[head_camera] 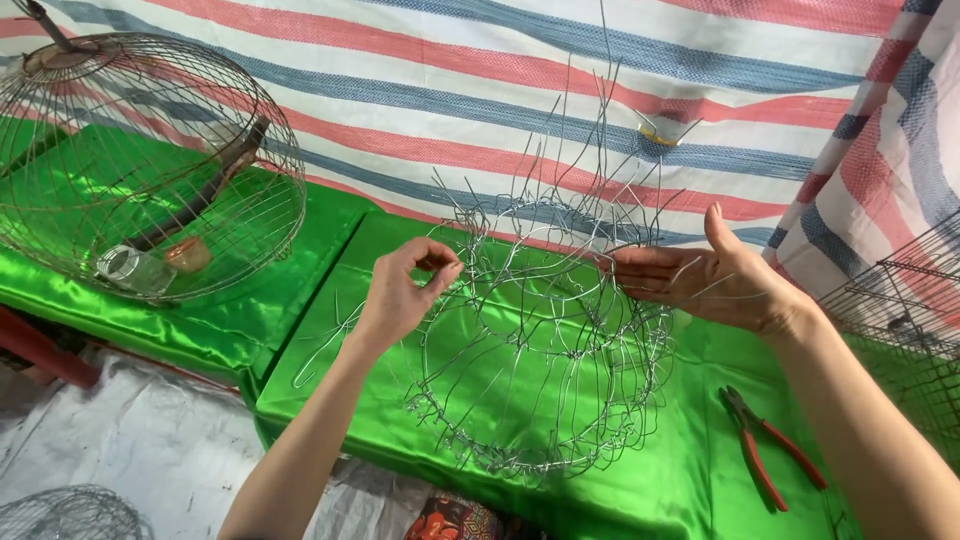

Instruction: Assembling a wire cage by bending, twisting, and cutting metal wires.

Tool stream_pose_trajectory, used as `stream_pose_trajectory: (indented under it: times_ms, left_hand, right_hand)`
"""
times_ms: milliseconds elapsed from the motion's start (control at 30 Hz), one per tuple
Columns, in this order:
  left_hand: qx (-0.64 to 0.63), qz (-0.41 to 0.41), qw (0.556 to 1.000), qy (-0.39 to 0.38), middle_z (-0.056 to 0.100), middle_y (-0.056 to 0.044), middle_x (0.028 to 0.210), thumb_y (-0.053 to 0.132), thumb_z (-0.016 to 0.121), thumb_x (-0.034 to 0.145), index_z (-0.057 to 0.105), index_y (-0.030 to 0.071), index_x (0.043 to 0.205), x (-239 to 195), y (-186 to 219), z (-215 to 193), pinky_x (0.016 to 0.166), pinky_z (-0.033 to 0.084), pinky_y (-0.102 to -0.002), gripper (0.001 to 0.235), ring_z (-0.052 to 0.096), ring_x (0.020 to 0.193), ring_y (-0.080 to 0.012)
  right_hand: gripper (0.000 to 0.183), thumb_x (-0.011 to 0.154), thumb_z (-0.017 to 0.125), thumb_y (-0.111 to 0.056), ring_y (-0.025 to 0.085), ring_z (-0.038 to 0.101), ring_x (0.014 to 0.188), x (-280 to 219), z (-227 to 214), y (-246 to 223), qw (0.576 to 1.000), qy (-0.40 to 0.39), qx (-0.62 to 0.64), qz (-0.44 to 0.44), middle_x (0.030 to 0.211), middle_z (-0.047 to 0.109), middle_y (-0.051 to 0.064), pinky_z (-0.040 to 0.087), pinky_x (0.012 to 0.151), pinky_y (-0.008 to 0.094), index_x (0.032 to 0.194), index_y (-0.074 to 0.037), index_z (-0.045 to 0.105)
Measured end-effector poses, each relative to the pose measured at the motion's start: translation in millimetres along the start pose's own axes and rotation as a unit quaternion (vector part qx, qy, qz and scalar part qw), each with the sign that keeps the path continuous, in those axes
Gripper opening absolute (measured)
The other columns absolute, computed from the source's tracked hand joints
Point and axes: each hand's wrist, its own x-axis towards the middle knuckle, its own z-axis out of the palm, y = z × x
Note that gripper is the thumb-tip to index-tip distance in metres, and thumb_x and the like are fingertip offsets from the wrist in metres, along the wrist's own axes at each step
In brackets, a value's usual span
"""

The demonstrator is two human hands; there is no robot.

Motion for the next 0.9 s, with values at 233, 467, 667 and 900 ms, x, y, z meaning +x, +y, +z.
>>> stream_pose_trajectory:
  times_ms: [233, 467, 667, 900]
  left_hand:
    - [0.032, -0.013, 0.995, -0.096, 0.071, -0.005, 0.069, 0.012, 0.066, 0.099, 0.074, 0.004, 0.116, 16.8, 49.7, 3.3, 0.037, 0.038, -0.019, 0.021, 0.073, 0.052, -0.0116]
    - [0.075, -0.138, 0.929, -0.334, 0.066, -0.025, 0.112, 0.006, 0.038, 0.105, 0.057, -0.007, 0.133, 48.3, 75.6, 6.1, 0.04, 0.061, -0.026, 0.036, 0.081, 0.057, -0.0273]
    - [0.104, -0.237, 0.878, -0.403, 0.06, -0.033, 0.1, 0.01, 0.04, 0.11, 0.059, -0.012, 0.104, 75.8, 94.2, 15.5, 0.037, 0.059, -0.025, 0.029, 0.079, 0.057, -0.0288]
    - [0.237, -0.298, 0.786, -0.488, 0.073, -0.031, 0.077, 0.022, 0.034, 0.105, 0.04, 0.004, 0.149, 96.6, 45.3, 45.7, 0.067, 0.065, -0.03, 0.048, 0.077, 0.064, -0.0334]
  right_hand:
    - [0.101, 0.093, 0.029, -0.074, 0.043, 0.039, 0.148, -4.0, 9.2, -2.3, 0.999, 0.045, -0.022, -0.009, 0.155, 0.044, 0.033, 0.02, 0.124, 0.056, 0.144, 0.011, 0.049]
    - [0.106, 0.091, 0.025, -0.075, 0.042, 0.04, 0.148, -14.3, 21.3, -6.2, 0.995, 0.086, -0.047, -0.022, 0.155, 0.046, 0.033, 0.024, 0.124, 0.055, 0.142, 0.015, 0.048]
    - [0.091, 0.091, 0.026, -0.065, 0.033, 0.049, 0.146, -25.8, 34.9, -16.6, 0.972, 0.122, -0.195, 0.041, 0.155, 0.054, 0.021, 0.032, 0.123, 0.048, 0.142, 0.003, 0.055]
    - [0.037, 0.095, 0.064, -0.016, 0.02, 0.07, 0.088, -15.9, 20.6, -4.8, 0.88, 0.154, -0.448, 0.023, 0.113, 0.079, 0.014, 0.062, 0.058, 0.03, 0.129, -0.003, 0.072]
